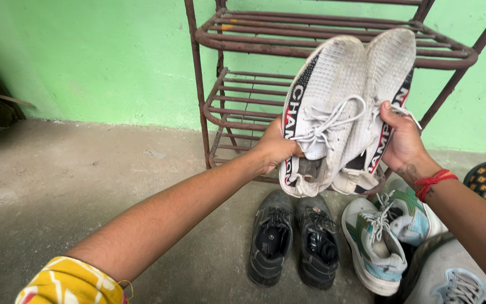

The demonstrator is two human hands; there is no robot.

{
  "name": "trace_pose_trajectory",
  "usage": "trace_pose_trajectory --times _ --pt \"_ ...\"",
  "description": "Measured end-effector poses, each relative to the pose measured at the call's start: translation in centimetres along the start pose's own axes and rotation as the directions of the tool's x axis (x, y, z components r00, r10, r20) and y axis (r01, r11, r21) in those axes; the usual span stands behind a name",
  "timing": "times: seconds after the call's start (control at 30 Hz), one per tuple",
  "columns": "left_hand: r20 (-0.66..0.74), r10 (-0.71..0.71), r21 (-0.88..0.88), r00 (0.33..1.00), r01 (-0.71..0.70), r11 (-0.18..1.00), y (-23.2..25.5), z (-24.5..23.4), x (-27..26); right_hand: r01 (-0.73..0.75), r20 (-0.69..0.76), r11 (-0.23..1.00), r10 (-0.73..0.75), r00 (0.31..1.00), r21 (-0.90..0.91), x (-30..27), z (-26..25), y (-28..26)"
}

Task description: The person removes various shoes and sandals from a three-tier metal shoe rack and places them on the floor. The person handles each pair one at a time, stacking them into a pile. Finally, the person wipes the empty rack with a cloth.

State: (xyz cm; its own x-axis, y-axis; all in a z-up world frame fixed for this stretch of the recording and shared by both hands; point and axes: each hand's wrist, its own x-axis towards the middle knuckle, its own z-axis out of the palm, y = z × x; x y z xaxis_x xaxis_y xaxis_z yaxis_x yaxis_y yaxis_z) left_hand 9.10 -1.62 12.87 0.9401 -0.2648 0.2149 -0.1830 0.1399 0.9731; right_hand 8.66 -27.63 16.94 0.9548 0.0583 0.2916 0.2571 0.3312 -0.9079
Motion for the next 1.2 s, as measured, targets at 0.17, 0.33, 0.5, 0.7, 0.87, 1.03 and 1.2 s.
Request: trace_pose_trajectory --times 0.17,0.33,0.5,0.7,0.87,1.03,1.2 --pt "0.004 -0.161 -0.097 0.987 0.161 0.982 -3.1 1.1 -2.1 -0.167 -0.067 0.986 0.166 0.984 -0.021 -1.5 -1.9 2.9" --pt "-0.047 -0.417 0.003 0.908 0.417 0.909 -7.1 0.5 -3.1 -0.333 -0.157 0.941 0.321 0.934 -0.060 -3.2 -4.1 7.7" --pt "-0.083 -0.574 0.096 0.814 0.580 0.809 -10.0 -0.1 -3.9 -0.457 -0.245 0.886 0.428 0.870 -0.075 -5.8 -4.9 11.2" --pt "-0.018 -0.701 0.252 0.713 0.682 0.687 -15.9 -1.6 -2.3 -0.616 -0.470 0.756 0.471 0.747 -0.221 -8.3 -4.5 13.3" --pt "0.173 -0.833 0.283 0.525 0.784 0.553 -25.4 -3.1 2.6 -0.593 -0.522 0.789 0.441 0.730 -0.162 -7.6 -5.6 14.4" --pt "0.243 -0.880 0.462 0.408 0.749 0.475 -26.5 -3.7 5.0 -0.433 -0.545 0.895 0.308 0.779 -0.112 -7.5 -9.3 17.5" --pt "0.214 -0.890 0.450 0.402 0.769 0.455 -25.3 -2.4 4.1 -0.331 -0.697 0.927 0.120 0.707 -0.176 -6.7 -13.4 20.2"
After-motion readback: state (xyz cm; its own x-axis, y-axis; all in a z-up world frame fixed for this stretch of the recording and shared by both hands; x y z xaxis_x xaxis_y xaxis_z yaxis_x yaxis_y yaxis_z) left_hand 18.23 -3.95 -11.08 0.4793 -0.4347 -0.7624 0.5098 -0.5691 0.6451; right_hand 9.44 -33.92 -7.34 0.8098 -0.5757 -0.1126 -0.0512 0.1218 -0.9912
